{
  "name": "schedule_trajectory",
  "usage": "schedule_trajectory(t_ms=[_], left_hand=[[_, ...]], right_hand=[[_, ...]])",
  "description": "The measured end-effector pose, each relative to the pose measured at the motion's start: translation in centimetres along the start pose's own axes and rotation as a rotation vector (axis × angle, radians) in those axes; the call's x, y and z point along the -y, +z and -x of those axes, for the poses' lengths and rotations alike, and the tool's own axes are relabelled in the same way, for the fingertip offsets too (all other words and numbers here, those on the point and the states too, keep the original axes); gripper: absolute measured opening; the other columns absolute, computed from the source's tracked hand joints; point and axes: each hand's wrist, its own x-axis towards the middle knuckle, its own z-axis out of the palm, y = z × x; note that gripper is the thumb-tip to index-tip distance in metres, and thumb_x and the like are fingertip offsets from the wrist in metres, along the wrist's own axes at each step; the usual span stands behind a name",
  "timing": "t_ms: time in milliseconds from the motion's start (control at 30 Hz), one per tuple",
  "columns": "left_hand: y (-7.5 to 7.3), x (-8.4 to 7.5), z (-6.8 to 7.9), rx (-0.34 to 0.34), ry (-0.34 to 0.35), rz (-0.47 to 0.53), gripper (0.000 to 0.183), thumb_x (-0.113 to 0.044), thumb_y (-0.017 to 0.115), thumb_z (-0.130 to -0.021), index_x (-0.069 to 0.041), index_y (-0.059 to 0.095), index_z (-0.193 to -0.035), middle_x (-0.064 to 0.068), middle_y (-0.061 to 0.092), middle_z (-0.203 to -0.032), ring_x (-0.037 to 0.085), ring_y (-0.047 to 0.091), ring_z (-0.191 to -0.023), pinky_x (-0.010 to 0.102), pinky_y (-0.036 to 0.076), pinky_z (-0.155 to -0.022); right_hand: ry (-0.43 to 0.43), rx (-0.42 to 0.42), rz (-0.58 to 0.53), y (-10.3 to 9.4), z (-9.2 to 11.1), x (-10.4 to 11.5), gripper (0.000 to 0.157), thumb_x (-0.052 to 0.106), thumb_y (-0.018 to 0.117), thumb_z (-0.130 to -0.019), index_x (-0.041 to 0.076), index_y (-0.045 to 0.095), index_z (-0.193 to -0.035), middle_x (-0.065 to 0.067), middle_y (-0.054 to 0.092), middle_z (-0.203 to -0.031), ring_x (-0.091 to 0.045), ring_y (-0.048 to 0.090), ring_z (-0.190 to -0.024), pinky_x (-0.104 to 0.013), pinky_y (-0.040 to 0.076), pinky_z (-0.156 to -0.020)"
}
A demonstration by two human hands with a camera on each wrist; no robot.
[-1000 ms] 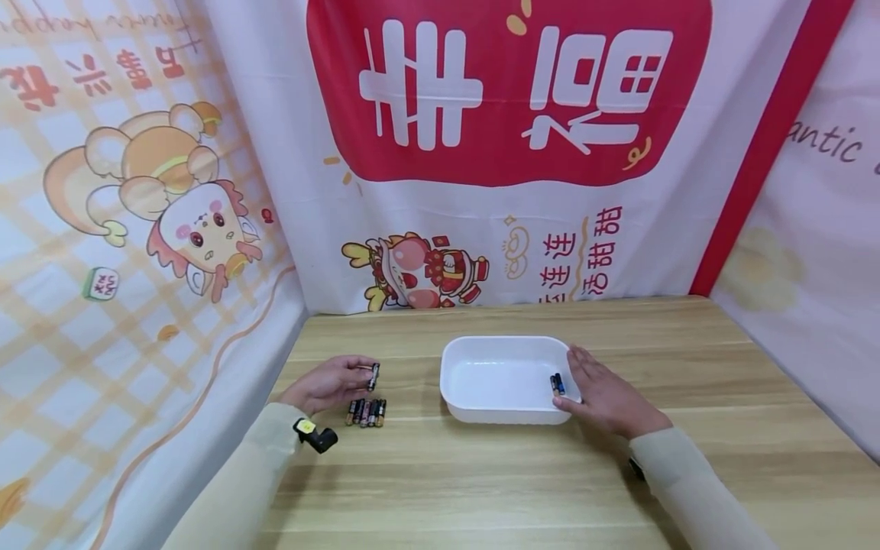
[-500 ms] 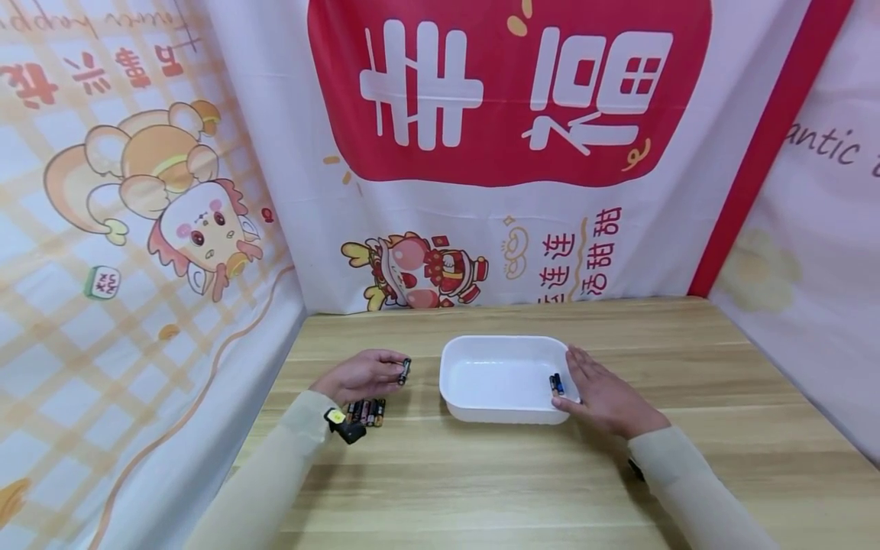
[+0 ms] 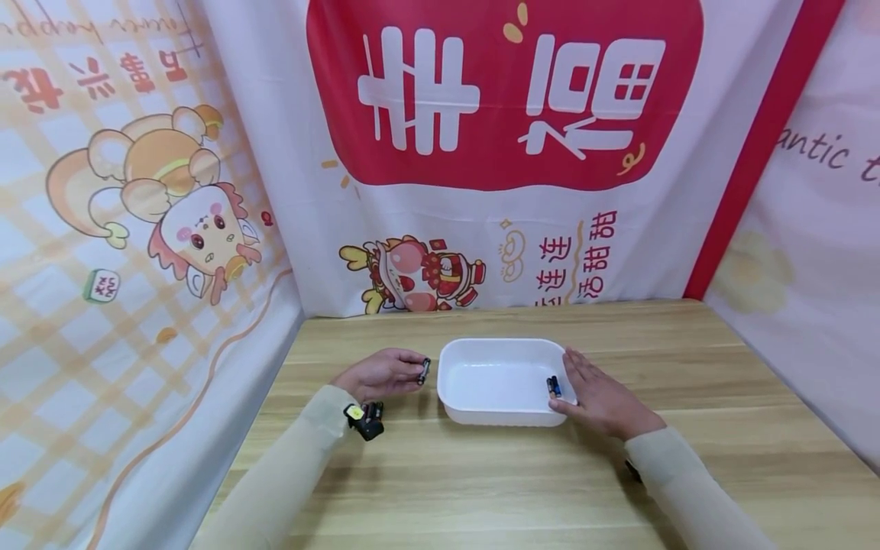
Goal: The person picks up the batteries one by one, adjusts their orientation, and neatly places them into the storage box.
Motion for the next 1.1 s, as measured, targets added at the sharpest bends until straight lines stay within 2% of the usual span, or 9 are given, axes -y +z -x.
schedule_trajectory(t_ms=[133, 300, 400, 533, 800, 1000, 1100], left_hand=[[0.6, -0.3, -0.9, 0.014, -0.003, -0.031, 0.035, -0.001, 0.057, -0.096, 0.008, 0.052, -0.130, 0.017, 0.062, -0.111, 0.022, 0.065, -0.093, 0.040, 0.053, -0.092], [1.4, -0.7, -1.9, 0.044, -0.013, -0.058, 0.037, 0.000, 0.055, -0.097, 0.009, 0.050, -0.133, 0.019, 0.062, -0.116, 0.023, 0.065, -0.092, 0.047, 0.047, -0.100], [2.0, -1.0, -2.4, 0.060, -0.015, -0.070, 0.039, 0.000, 0.054, -0.097, 0.011, 0.047, -0.134, 0.018, 0.062, -0.113, 0.022, 0.066, -0.090, 0.043, 0.051, -0.096], [2.9, -1.5, -3.1, 0.063, -0.006, -0.064, 0.039, 0.001, 0.055, -0.097, 0.010, 0.048, -0.134, 0.017, 0.063, -0.110, 0.021, 0.066, -0.086, 0.035, 0.057, -0.084], [4.6, -1.8, -4.4, 0.066, -0.042, -0.064, 0.040, -0.001, 0.059, -0.095, 0.006, 0.051, -0.134, 0.023, 0.060, -0.119, 0.025, 0.066, -0.093, 0.039, 0.055, -0.089], [5.6, -1.9, -5.4, 0.108, -0.034, -0.087, 0.043, -0.004, 0.060, -0.096, 0.007, 0.049, -0.136, 0.033, 0.046, -0.134, 0.023, 0.066, -0.093, 0.041, 0.054, -0.091], [6.0, -2.0, -5.8, 0.124, -0.036, -0.096, 0.046, -0.003, 0.059, -0.096, 0.008, 0.045, -0.138, 0.035, 0.043, -0.137, 0.023, 0.066, -0.093, 0.040, 0.054, -0.091]], right_hand=[[0.002, -0.008, -0.008, 0.0, 0.0, 0.0, 0.100, 0.072, 0.037, -0.092, -0.002, 0.010, -0.153, -0.017, 0.005, -0.161, -0.036, 0.009, -0.146, -0.051, 0.018, -0.116], [-0.001, -0.011, -0.001, 0.1, -0.1, 0.0, 0.101, 0.073, 0.036, -0.091, -0.002, 0.010, -0.153, -0.016, 0.005, -0.161, -0.036, 0.010, -0.146, -0.051, 0.018, -0.116], [-0.001, -0.011, 0.007, 0.4, -0.1, -0.1, 0.102, 0.074, 0.034, -0.091, -0.002, 0.010, -0.153, -0.016, 0.005, -0.161, -0.035, 0.010, -0.146, -0.051, 0.019, -0.116], [0.000, -0.025, 0.001, 0.5, 0.0, -0.1, 0.102, 0.075, 0.035, -0.090, -0.002, 0.011, -0.153, -0.017, 0.007, -0.161, -0.035, 0.010, -0.146, -0.051, 0.020, -0.116], [0.012, -0.007, -0.011, 0.6, 0.0, -0.1, 0.102, 0.074, 0.037, -0.090, -0.001, 0.009, -0.153, -0.015, 0.004, -0.161, -0.035, 0.010, -0.146, -0.051, 0.019, -0.116], [0.017, -0.007, -0.012, 0.5, 0.0, -0.2, 0.100, 0.071, 0.040, -0.091, 0.000, 0.008, -0.154, -0.014, 0.003, -0.161, -0.034, 0.009, -0.146, -0.050, 0.019, -0.116], [0.023, -0.008, -0.011, 0.5, -0.1, -0.2, 0.100, 0.072, 0.040, -0.091, 0.001, 0.008, -0.154, -0.014, 0.004, -0.162, -0.033, 0.009, -0.146, -0.050, 0.019, -0.116]])
